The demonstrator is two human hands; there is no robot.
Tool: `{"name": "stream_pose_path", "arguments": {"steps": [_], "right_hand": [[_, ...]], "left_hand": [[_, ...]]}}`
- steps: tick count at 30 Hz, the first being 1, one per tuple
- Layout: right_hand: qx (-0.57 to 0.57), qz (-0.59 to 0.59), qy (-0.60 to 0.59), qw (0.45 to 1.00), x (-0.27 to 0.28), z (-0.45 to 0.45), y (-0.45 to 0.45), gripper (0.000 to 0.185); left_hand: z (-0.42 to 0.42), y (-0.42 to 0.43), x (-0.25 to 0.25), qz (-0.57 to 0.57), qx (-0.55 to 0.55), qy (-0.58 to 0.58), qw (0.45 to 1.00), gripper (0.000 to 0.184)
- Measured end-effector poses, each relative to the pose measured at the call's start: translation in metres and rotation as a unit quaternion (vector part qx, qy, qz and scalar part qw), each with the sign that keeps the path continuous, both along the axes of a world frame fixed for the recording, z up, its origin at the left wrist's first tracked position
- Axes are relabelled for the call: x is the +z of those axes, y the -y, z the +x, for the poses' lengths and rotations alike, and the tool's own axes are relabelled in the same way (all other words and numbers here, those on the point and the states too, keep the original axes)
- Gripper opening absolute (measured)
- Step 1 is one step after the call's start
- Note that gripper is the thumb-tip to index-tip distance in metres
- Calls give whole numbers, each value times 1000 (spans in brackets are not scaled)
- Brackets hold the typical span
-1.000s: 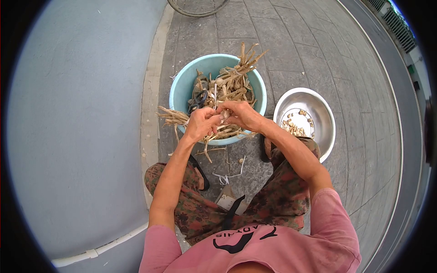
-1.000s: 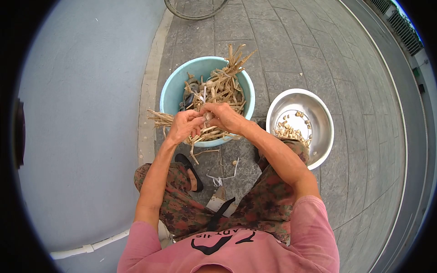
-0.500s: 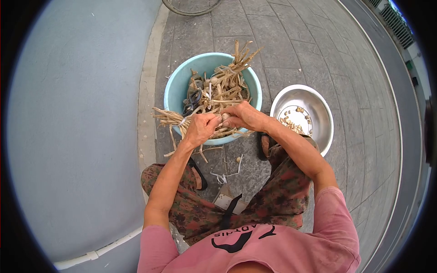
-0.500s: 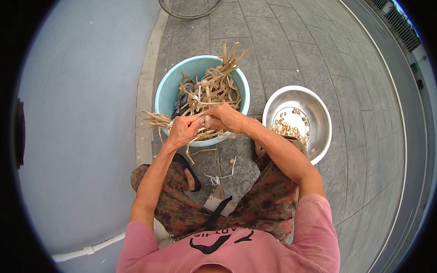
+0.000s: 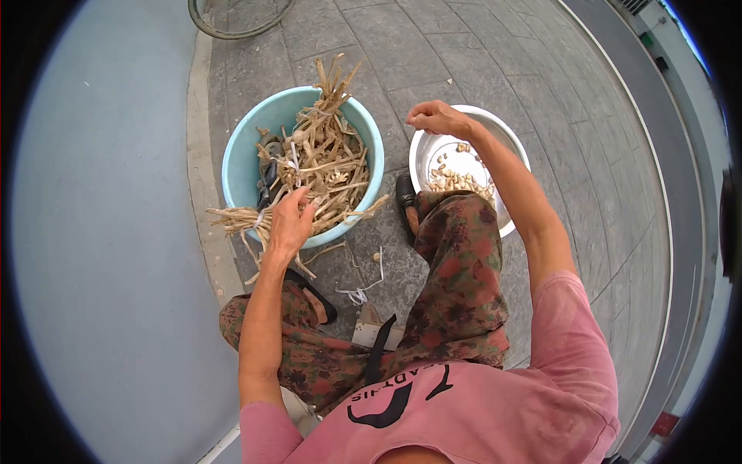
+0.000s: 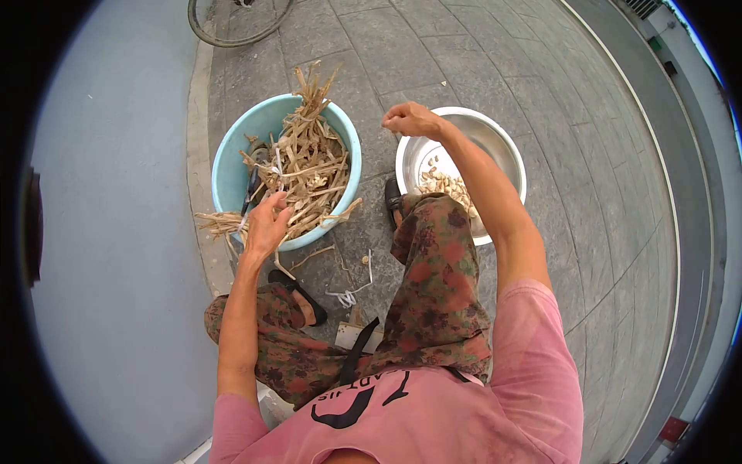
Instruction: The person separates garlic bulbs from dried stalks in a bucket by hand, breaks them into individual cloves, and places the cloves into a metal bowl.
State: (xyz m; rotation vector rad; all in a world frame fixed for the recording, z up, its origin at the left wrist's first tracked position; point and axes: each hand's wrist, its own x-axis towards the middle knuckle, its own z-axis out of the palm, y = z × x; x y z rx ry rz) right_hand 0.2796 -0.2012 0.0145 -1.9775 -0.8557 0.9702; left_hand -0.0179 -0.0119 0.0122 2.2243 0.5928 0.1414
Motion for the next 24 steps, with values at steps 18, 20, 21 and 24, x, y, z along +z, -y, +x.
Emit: {"name": "stream_pose_path", "arguments": {"steps": [18, 20, 21, 24], "right_hand": [[198, 290, 326, 878, 15, -72, -162, 16], [265, 99, 472, 835, -20, -82, -207, 13], [294, 7, 578, 761, -40, -83, -224, 14], [258, -128, 614, 734, -64, -91, -230, 10]], "left_hand": [[5, 8, 12, 62, -58, 31, 996, 23], [4, 5, 11, 68, -55, 20, 996, 24], [4, 4, 8, 71, -53, 14, 996, 24], [2, 0, 7, 91, -51, 0, 995, 19]]}}
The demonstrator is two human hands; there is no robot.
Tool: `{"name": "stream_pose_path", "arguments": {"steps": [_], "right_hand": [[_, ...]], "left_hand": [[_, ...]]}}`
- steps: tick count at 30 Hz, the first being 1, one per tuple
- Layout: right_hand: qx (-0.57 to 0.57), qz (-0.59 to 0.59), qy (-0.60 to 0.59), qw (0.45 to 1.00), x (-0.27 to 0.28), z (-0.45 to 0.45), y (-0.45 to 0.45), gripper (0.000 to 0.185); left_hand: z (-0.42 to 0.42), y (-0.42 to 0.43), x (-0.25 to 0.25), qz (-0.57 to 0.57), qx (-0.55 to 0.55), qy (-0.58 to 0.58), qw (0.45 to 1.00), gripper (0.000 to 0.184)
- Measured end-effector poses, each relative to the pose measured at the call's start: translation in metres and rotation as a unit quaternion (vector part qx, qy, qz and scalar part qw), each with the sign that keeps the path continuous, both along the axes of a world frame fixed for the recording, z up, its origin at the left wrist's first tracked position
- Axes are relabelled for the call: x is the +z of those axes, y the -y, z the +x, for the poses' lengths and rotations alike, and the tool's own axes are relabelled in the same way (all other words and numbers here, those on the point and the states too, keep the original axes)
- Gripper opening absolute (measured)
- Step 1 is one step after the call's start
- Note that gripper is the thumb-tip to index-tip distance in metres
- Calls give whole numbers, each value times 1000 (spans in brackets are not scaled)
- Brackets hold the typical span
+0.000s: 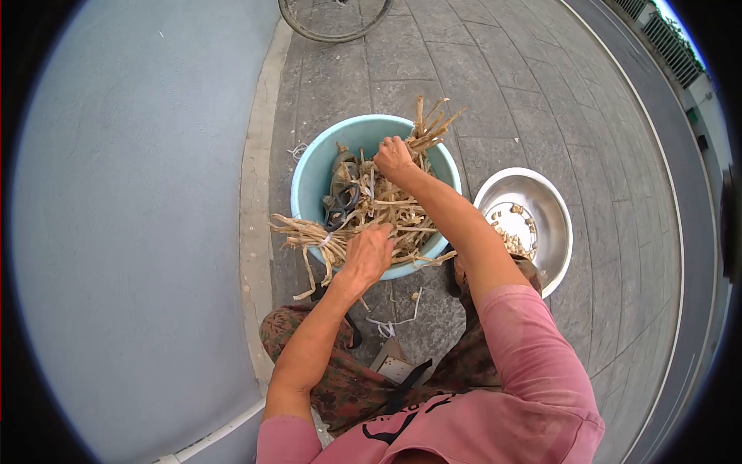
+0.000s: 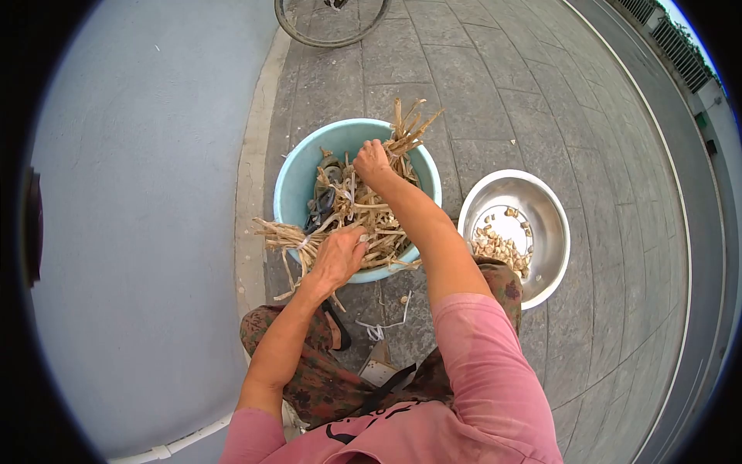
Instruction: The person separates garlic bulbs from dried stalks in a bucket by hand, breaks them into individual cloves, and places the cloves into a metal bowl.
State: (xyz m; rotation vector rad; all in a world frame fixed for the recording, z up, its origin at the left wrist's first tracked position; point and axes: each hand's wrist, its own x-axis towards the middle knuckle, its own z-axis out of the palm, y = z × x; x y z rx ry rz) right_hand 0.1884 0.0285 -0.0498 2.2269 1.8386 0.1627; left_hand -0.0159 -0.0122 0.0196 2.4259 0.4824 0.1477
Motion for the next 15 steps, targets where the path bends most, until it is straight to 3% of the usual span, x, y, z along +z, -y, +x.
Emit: {"name": "stream_pose_path", "arguments": {"steps": [4, 6, 8, 11, 13, 15], "right_hand": [[-23, 65, 16, 998, -2, 7, 19, 9], [-43, 170, -116, 978, 6, 11, 28, 10], [-31, 285, -223, 932, 13, 16, 44, 14], [57, 353, -322, 877, 39, 7, 79, 16], [107, 270, -398, 870, 68, -9, 100, 17], [148, 222, -442, 857, 78, -27, 114, 15]], "left_hand": [[-5, 0, 2, 5, 10, 2, 1000, 14], [-7, -1, -3, 21, 14, 11, 1000, 20], [-7, -6, -11, -34, 39, 4, 999, 27], [-2, -11, 10, -177, 129, 53, 974, 41], [1, -12, 21, -259, 195, 123, 938, 40], [10, -15, 14, -38, 119, 253, 959, 40]]}}
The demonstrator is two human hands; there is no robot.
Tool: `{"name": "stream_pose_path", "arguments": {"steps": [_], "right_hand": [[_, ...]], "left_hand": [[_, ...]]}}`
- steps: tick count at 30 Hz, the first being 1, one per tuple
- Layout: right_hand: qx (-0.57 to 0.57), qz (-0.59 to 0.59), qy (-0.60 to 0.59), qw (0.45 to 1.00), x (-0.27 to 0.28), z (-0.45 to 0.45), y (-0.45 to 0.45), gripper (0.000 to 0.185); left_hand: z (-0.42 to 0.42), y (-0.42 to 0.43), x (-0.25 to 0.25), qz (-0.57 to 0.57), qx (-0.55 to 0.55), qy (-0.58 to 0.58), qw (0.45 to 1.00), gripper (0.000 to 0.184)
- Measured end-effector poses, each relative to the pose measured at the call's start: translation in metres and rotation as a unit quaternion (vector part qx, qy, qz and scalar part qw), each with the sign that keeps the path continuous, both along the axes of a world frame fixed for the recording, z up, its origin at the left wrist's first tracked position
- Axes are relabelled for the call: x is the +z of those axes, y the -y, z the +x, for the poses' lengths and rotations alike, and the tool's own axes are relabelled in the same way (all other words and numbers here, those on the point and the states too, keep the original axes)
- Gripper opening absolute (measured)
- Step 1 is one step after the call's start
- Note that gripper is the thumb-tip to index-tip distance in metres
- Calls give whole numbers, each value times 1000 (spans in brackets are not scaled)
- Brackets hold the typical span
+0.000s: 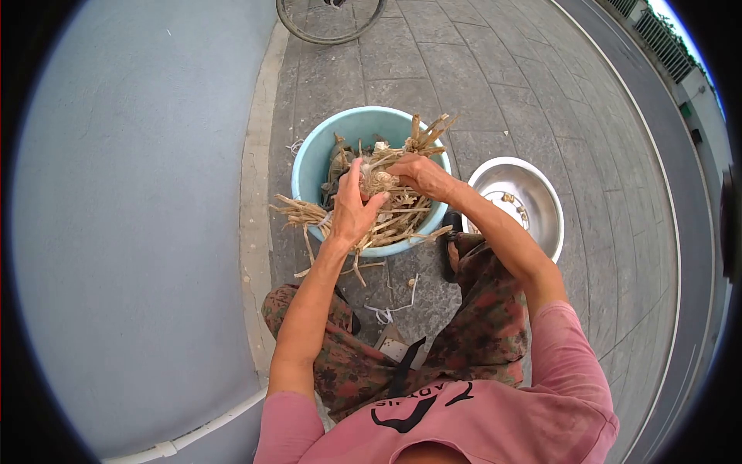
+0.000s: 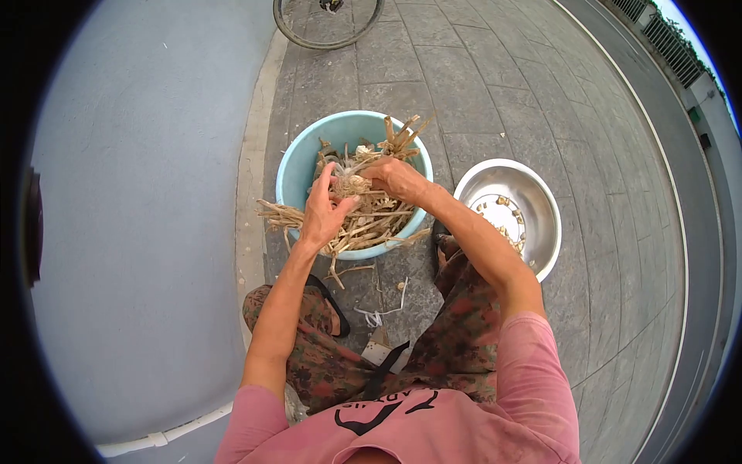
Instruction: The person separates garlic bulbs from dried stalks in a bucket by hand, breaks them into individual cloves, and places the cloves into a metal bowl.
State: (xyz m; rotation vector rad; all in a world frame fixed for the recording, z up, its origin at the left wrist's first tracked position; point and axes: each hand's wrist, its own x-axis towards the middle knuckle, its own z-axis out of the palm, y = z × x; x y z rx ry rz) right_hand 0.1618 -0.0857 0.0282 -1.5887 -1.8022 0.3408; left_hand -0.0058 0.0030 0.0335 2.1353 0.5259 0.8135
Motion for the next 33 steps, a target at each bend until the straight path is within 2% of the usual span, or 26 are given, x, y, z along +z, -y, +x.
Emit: {"name": "stream_pose_path", "arguments": {"steps": [1, 4, 5, 8, 9, 11, 13, 16, 17, 19, 20, 26, 29, 31, 32, 33], "right_hand": [[7, -25, 12, 1000, 1, -6, 5, 26], [-11, -50, 19, 998, 2, -16, 14, 24], [-18, -36, 27, 999, -3, -16, 16, 22], [1, -20, 2, 1000, -9, -13, 15, 16], [17, -40, -4, 999, -9, -11, 14, 15], [48, -81, -20, 995, -11, -7, 13, 13], [74, -96, -12, 993, -19, -6, 12, 15], [101, -87, 16, 991, -18, -12, 12, 13], [99, -92, 38, 990, -21, -14, 11, 13], [90, -103, 69, 988, -26, -16, 10, 13], [76, -93, 37, 992, -25, -14, 10, 12], [-42, -34, -112, 992, -17, -23, 9, 18], [-122, -35, -181, 975, -7, -36, 6, 22], [-186, -55, -296, 935, 5, -37, 4, 23], [-216, -68, -351, 909, 8, -36, 3, 24], [-222, -83, -331, 913, 4, -29, 3, 24]], "left_hand": [[0, 0, -3, 126, -7, 47, 991, 40], [-5, 2, 6, 21, -111, -30, 993, 36], [-7, 4, 13, -70, -111, -99, 986, 33], [-3, -1, -2, -315, -101, -112, 937, 31], [-5, -9, -6, -356, -138, -142, 914, 31], [-9, -13, -14, -185, -157, -150, 959, 32], [-14, -12, -13, 3, -205, -160, 966, 35], [-16, 4, -12, -6, -209, -197, 958, 34], [-18, 4, -22, 48, -200, -218, 954, 35], [-17, 10, -26, 56, -168, -255, 951, 34], [-15, 12, -25, 61, -151, -271, 949, 34], [-6, 16, -20, 36, -74, -41, 996, 28], [2, 18, -27, 8, -1, 21, 1000, 20], [2, 1, -22, -279, 50, 31, 959, 17], [0, -3, -21, -417, 76, 35, 905, 16], [1, 1, -23, -457, -22, 114, 882, 15]]}}
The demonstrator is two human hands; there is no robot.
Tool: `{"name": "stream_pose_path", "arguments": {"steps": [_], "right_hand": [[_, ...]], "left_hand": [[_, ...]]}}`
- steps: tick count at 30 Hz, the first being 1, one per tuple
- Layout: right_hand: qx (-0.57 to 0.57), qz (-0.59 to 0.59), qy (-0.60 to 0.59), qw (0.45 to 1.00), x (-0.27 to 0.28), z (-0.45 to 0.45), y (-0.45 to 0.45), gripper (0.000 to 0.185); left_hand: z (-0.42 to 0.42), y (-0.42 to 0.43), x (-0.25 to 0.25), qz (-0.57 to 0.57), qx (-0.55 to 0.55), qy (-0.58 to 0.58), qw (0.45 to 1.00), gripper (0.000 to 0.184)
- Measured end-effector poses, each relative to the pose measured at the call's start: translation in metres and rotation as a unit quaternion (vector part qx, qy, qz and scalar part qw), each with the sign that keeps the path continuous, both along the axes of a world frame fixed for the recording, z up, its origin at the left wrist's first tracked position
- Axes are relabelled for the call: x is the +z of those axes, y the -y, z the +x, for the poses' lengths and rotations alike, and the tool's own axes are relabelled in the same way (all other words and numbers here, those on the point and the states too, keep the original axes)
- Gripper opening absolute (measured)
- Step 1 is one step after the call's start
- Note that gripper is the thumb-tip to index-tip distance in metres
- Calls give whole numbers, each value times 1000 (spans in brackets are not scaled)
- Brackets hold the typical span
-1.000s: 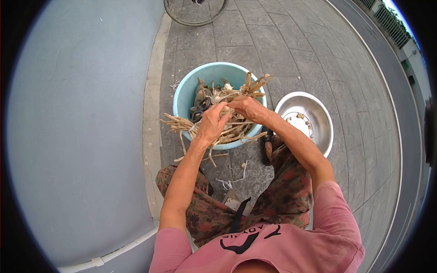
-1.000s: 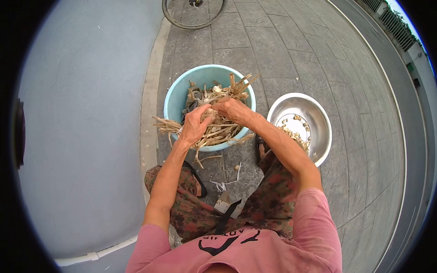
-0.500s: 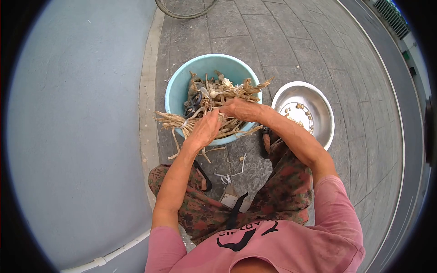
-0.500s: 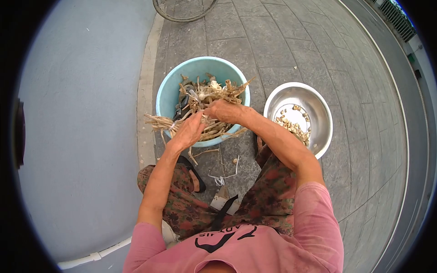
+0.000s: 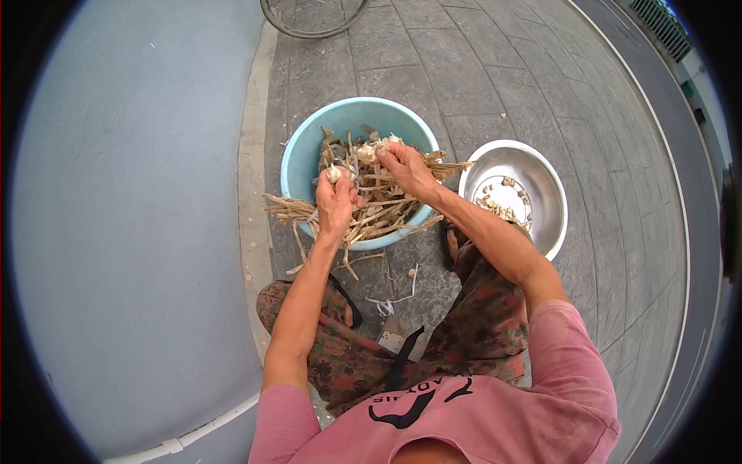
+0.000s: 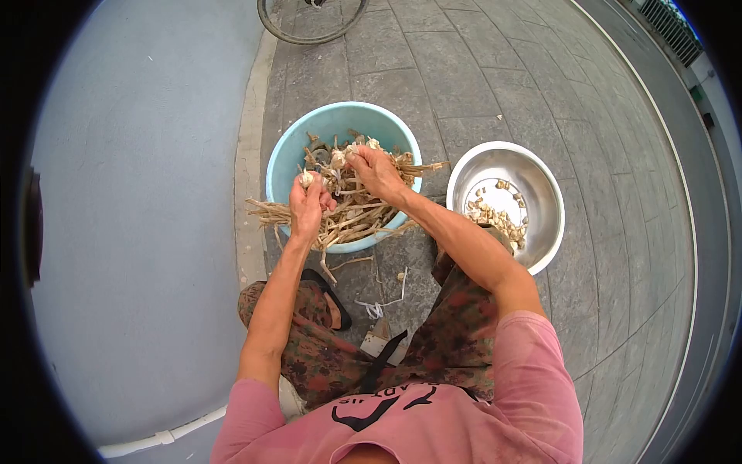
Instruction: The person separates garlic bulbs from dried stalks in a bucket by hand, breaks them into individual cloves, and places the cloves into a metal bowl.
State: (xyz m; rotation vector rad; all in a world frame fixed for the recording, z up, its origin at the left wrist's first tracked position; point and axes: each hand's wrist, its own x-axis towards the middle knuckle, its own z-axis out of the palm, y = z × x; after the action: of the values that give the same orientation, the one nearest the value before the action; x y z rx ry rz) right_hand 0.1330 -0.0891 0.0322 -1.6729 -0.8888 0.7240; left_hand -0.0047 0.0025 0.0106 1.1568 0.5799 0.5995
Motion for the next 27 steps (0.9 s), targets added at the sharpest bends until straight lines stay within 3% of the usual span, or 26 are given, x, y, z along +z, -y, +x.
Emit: {"name": "stream_pose_path", "arguments": {"steps": [1, 3, 4, 9, 12, 15, 16, 18, 19, 21, 22, 25, 26, 27], "right_hand": [[28, 8, 15, 999, -3, 5, -1, 24], [86, 19, 42, 995, -7, 9, 1, 22], [115, 46, 45, 991, -4, 8, 3, 20], [213, 44, 0, 976, -9, 13, 5, 20], [251, 59, -46, 965, -4, 12, 10, 22], [268, 7, 62, 961, -6, 21, 12, 22], [221, -8, 110, 969, -7, 25, 10, 19], [124, -38, 202, 971, -12, 33, 7, 15], [123, -29, 297, 946, -21, 37, 6, 13], [119, -8, 478, 870, -52, 45, 2, 12], [161, -56, 517, 839, -61, 39, 2, 21], [85, 144, 422, 891, -46, 26, -14, 31], [112, 93, 304, 941, -21, 24, -17, 33], [127, 85, 109, 982, -12, 18, -17, 32]], "left_hand": [[3, 7, -1, 21, -38, 4, 999, 14], [3, 9, 4, -44, -66, -56, 995, 18], [2, 8, 10, -58, -68, -32, 996, 21], [-2, 0, 21, -76, -117, -4, 990, 32], [-1, 0, 18, -61, -153, -6, 986, 28], [0, -2, 13, -43, -144, -39, 988, 24], [0, -4, 12, -36, -135, -55, 989, 23], [-7, -10, 16, -133, -102, 13, 986, 19], [-10, -11, 19, -180, -85, 48, 979, 17], [-14, -7, 24, -155, -118, 56, 979, 16], [-14, -5, 25, -137, -137, 47, 980, 17], [-18, -5, 24, -109, -153, 19, 982, 20], [-18, -5, 22, -104, -151, 9, 983, 20], [-16, -5, 22, -97, -153, -1, 983, 21]]}}
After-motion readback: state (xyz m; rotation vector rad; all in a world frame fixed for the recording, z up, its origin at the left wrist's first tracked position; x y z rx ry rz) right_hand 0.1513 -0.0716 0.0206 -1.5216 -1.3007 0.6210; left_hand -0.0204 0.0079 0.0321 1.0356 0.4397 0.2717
